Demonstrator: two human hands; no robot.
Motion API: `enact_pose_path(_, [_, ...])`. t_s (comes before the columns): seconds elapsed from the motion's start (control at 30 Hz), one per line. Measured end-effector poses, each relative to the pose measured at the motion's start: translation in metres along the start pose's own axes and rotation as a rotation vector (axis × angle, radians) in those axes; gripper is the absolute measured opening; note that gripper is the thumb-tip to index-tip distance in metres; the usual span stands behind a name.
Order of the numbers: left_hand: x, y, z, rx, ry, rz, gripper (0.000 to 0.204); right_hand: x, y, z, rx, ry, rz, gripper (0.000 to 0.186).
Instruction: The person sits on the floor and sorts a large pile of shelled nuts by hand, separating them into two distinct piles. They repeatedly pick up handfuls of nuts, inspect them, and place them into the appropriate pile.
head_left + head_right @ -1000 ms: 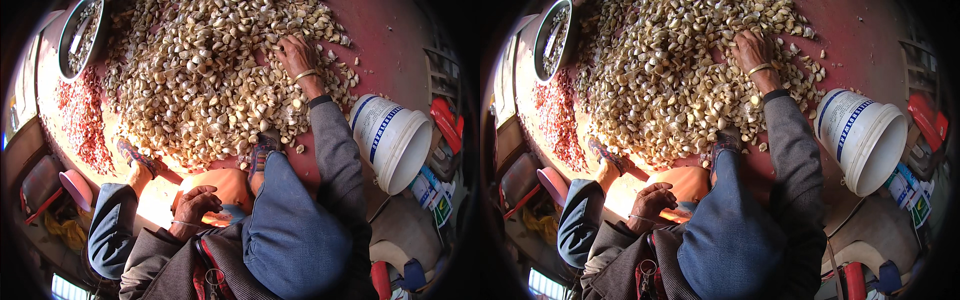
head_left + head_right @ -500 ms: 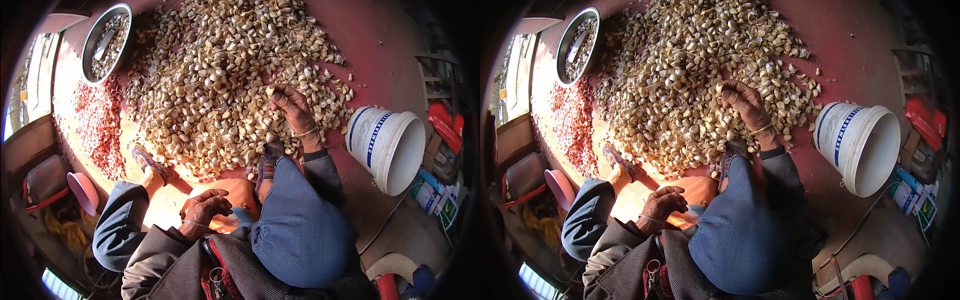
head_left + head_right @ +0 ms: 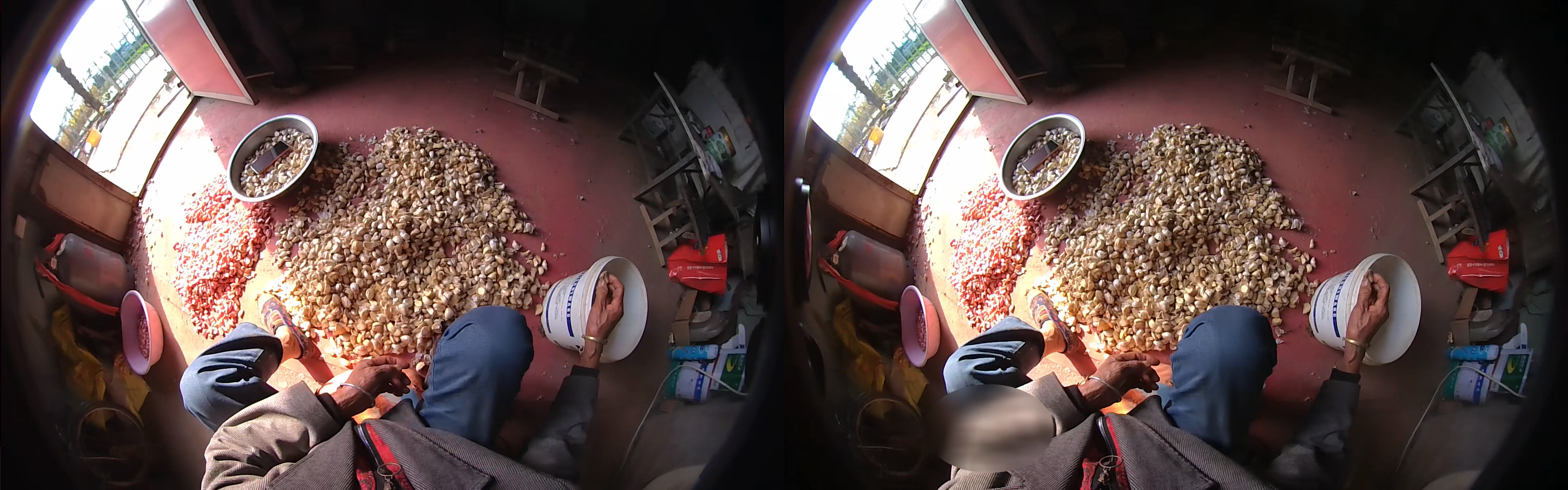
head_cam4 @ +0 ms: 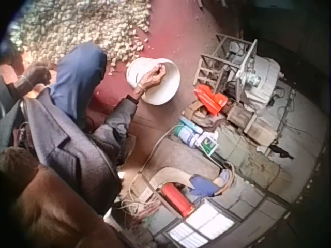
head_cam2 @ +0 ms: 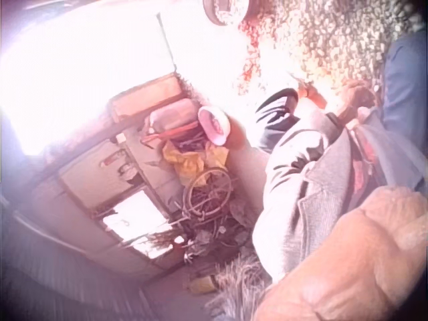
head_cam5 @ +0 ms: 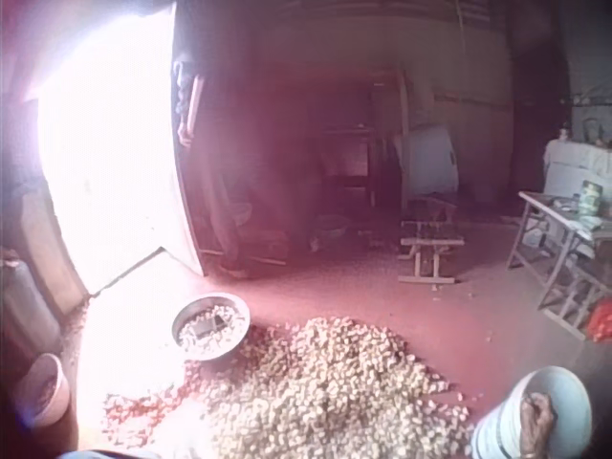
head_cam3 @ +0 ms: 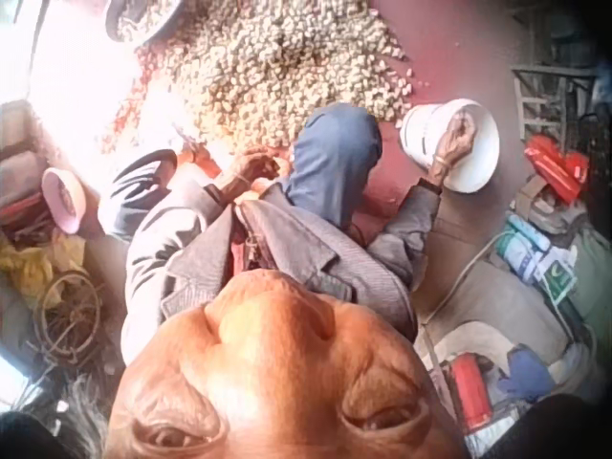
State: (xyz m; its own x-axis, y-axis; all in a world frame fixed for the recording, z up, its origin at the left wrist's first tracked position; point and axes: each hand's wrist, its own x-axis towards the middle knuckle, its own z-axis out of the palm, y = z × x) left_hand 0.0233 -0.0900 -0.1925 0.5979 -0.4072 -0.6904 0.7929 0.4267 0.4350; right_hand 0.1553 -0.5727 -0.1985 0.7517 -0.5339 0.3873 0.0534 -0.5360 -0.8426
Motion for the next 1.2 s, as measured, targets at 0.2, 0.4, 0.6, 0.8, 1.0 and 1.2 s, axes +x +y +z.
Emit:
enact_pose_path(0.2, [-0.028,0.028,0.018,0.014,0.022,0.170,0.024,0.000,0.001,-0.019,-0.442,-0.061,-0.147,0.046])
enact_pose_path(0.4, [-0.079,0.085,0.033,-0.022,-0.008,0.362,0.019,0.014,-0.105,0.037,-0.225,-0.264,-0.333,0.026])
enact_pose_path(0.6, [-0.121,0.134,0.039,0.143,0.032,0.587,0.024,0.021,-0.254,0.092,-0.012,-0.727,-0.623,0.019])
enact_pose_path(0.8, [-0.137,0.169,0.043,0.249,0.070,0.707,0.026,-0.013,-0.317,0.143,0.055,-1.242,-1.094,0.029])
enact_pose_path(1.0, [-0.110,0.195,0.055,0.300,0.170,0.717,0.025,-0.061,-0.281,0.172,-0.230,-1.614,-1.160,0.016])
enact_pose_path(1.2, [-0.061,0.197,0.054,1.426,0.325,1.041,0.020,-0.076,-0.252,0.179,0.120,-1.221,-1.299,0.016])
